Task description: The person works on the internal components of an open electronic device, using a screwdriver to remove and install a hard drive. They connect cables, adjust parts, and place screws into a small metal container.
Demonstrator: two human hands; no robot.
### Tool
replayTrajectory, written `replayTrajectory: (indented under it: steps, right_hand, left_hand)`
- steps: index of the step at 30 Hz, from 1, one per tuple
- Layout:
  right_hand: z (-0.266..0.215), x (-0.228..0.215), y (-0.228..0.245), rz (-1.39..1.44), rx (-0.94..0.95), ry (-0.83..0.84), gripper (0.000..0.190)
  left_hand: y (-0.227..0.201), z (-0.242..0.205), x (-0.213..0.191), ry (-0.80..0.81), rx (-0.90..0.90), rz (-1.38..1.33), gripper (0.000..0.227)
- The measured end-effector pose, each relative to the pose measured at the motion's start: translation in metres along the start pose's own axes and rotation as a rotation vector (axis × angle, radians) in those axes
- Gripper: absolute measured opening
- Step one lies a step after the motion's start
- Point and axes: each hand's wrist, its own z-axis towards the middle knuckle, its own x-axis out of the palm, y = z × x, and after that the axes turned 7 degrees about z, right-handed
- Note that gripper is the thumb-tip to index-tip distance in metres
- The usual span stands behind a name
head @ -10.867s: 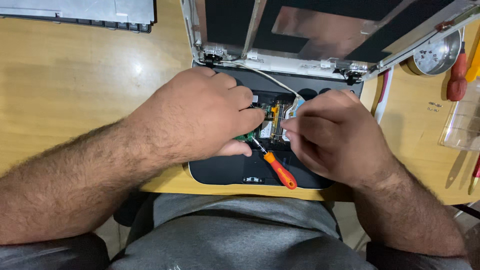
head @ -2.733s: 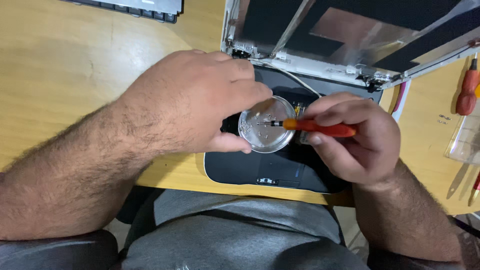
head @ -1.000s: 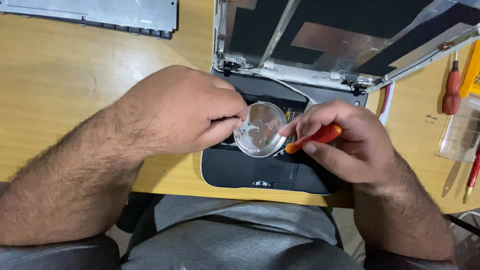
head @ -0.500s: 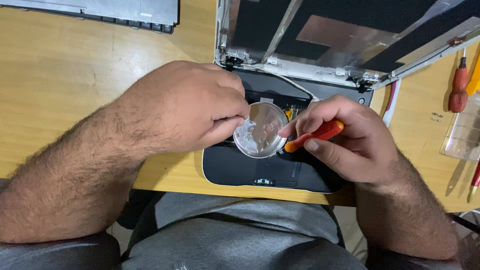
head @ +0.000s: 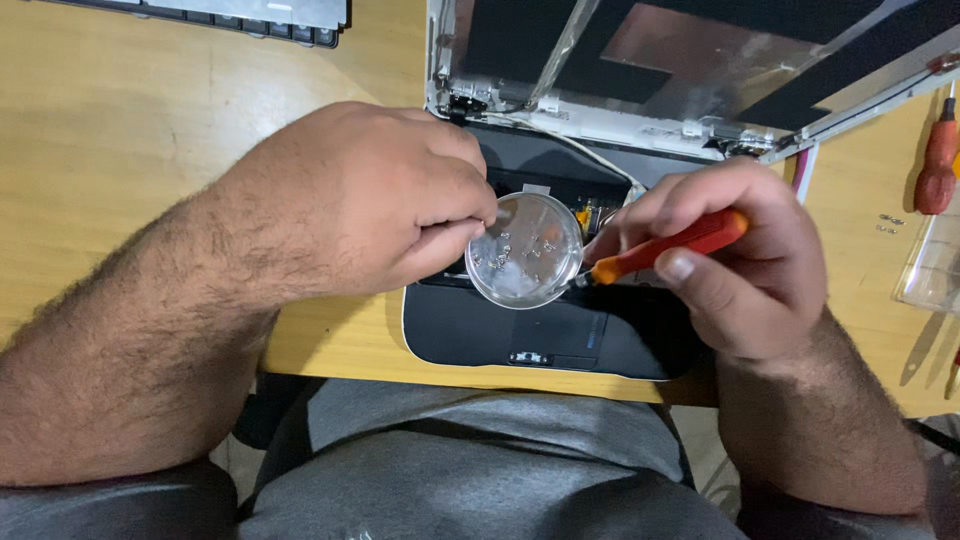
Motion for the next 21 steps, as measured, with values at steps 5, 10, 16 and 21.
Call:
replayTrajectory:
  steps: [5,10,16,21]
  right_hand:
    - [-0.002,-0.002,-0.006,-0.008,-0.105,-0.094,0.014]
    - [-0.004,-0.005,-0.008,-0.092,-0.160,-0.192,0.016]
    - [0.009,-0.009,-0.007,-0.304,-0.302,0.133,0.021]
    - [0.013,0.004,0.002,-0.385,-0.141,0.297,0.023]
  left_hand:
    - [0.001,0.000,-0.010,0.005,-0.029,-0.001,0.011]
    - [-0.002,0.002,-0.014,-0.076,-0.057,-0.013,0.016]
    - [0.003,0.001,-0.008,-0.044,-0.053,0.003,0.010]
    - [0.005,0.000,-0.006,0.055,-0.014,0.021,0.008]
